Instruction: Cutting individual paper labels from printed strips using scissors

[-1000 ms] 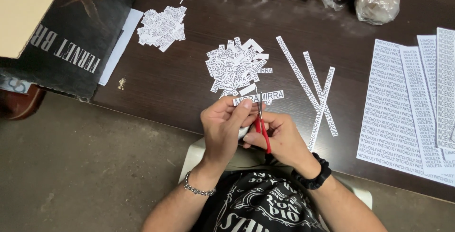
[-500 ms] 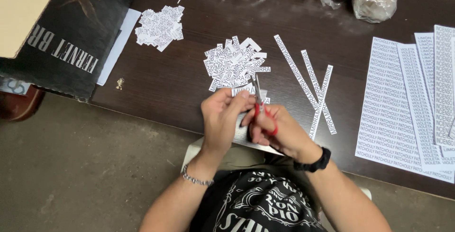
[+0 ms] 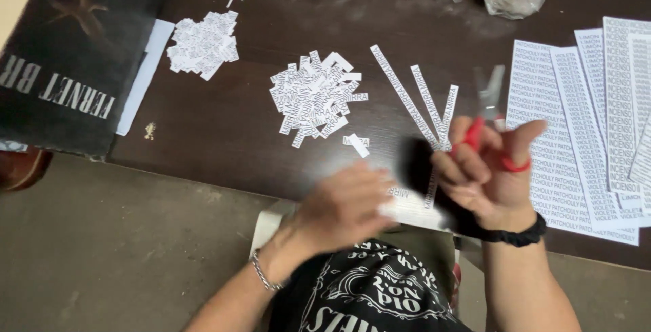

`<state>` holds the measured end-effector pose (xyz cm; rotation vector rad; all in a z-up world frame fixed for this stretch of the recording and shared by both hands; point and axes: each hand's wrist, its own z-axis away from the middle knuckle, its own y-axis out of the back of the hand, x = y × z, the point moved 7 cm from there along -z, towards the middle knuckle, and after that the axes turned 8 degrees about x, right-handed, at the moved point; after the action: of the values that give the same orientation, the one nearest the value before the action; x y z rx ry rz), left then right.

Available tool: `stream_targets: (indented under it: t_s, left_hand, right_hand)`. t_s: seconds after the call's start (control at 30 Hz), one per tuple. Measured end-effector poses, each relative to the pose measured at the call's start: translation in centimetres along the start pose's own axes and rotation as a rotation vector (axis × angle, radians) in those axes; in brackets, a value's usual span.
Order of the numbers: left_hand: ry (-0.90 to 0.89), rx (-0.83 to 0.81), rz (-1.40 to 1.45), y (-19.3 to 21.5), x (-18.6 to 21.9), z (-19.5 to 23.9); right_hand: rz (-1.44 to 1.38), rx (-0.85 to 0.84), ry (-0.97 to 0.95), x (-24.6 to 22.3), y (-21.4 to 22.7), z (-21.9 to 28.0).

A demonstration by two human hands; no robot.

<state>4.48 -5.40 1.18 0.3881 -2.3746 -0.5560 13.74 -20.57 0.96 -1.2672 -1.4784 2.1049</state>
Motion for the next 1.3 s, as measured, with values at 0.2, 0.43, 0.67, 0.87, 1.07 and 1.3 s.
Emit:
stream_targets:
  t_s: [0.2,0.43,0.67,0.87,1.07,1.3]
  left_hand:
    - [0.157,-0.213,-0.183,-2.4,-0.6,-2.1]
    - [0.063,-0.194,-0.312,-3.5,-0.7,-3.4]
    - [-0.229,-0.105,-0.155,-5.0,3.7,-1.4]
    - [-0.115,0.206,-0.220,-2.1,2.6,-0.8]
    - [-0.269,0.156,-0.126,1.1,5.9,-1.7]
    - [-0.158,0.102,0.026,3.7,6.2,-0.3]
  right_hand:
    - [0.061,0.110,0.191,-3.5,3.0,4.8]
    - [0.130,0.171,0.329,-3.5,5.5,9.3]
    - [0.492,0.371,0.370,-2.0,8.3,11.8]
    - [1.029,0.491,0.184,2.2,5.8,10.2]
    - [0.830,0.600,0.358,2.4,2.7,6.7]
    - [0.685,0.616,0.393,1.6,1.4,4.6]
